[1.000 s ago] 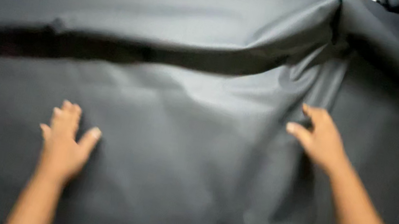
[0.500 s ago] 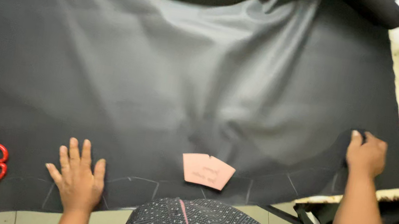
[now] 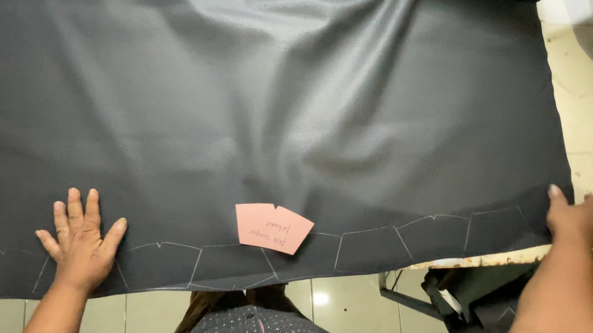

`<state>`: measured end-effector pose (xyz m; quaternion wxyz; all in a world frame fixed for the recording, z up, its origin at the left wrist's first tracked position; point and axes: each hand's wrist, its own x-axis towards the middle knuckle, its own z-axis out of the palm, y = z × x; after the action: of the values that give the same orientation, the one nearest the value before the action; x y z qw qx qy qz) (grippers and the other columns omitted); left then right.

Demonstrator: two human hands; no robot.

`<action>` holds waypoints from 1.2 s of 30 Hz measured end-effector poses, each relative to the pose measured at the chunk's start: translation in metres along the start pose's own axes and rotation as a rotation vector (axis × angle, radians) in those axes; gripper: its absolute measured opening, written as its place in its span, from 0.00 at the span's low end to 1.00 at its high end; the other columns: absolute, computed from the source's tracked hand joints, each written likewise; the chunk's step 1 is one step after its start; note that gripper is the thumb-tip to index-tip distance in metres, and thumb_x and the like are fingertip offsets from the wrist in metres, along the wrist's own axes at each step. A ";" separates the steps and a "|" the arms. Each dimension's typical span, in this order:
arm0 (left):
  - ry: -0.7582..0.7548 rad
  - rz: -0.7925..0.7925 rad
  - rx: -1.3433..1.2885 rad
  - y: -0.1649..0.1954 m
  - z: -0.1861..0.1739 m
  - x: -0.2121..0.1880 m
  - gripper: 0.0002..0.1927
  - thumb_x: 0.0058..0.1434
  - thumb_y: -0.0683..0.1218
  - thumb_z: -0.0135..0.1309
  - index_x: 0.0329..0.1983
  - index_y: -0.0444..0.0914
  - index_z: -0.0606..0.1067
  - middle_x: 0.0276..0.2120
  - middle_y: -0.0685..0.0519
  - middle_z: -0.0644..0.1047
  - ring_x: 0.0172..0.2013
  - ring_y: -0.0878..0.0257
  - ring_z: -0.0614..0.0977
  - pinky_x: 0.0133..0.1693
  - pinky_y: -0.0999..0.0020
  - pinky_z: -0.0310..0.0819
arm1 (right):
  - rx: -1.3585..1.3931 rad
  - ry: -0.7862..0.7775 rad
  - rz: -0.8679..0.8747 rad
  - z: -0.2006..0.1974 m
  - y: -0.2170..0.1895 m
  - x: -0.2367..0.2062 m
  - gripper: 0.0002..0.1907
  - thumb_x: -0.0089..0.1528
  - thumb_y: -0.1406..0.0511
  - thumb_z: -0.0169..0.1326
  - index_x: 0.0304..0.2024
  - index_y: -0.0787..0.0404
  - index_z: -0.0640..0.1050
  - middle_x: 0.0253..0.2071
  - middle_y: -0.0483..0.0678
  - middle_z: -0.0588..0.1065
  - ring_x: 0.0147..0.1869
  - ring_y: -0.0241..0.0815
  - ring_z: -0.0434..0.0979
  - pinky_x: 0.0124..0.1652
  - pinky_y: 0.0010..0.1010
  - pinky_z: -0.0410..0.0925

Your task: The person cuts a piece of dark fabric along chalk lines using red-handled scissors, then rolls the cut piece and sets it aside. They smooth the remaining fabric and place a pink paper pattern on it.

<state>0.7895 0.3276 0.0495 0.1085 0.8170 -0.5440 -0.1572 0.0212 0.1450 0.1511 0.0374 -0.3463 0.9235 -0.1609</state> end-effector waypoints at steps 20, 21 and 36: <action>0.028 -0.001 0.059 0.004 -0.007 -0.001 0.43 0.63 0.65 0.47 0.78 0.45 0.52 0.78 0.46 0.44 0.76 0.44 0.42 0.68 0.32 0.26 | -0.071 0.260 -0.197 0.010 0.034 -0.007 0.30 0.55 0.60 0.70 0.55 0.68 0.75 0.46 0.60 0.78 0.48 0.63 0.79 0.46 0.52 0.69; 0.057 0.024 0.075 0.003 -0.008 -0.003 0.42 0.64 0.64 0.46 0.78 0.45 0.53 0.78 0.46 0.45 0.76 0.44 0.43 0.68 0.33 0.27 | -0.007 0.244 -0.327 0.012 0.026 -0.021 0.26 0.58 0.61 0.67 0.54 0.69 0.76 0.47 0.60 0.77 0.50 0.63 0.78 0.48 0.51 0.69; 0.135 0.093 0.117 -0.057 -0.063 -0.049 0.30 0.70 0.58 0.45 0.75 0.49 0.60 0.75 0.57 0.57 0.74 0.58 0.55 0.72 0.49 0.42 | 0.073 -0.584 -0.916 0.072 -0.144 -0.356 0.44 0.48 0.52 0.70 0.63 0.61 0.72 0.57 0.57 0.71 0.54 0.55 0.77 0.49 0.44 0.71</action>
<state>0.8447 0.3953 0.0951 0.1040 0.8047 -0.5809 -0.0644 0.3939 0.2556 0.1140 0.2305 -0.7418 0.6233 -0.0899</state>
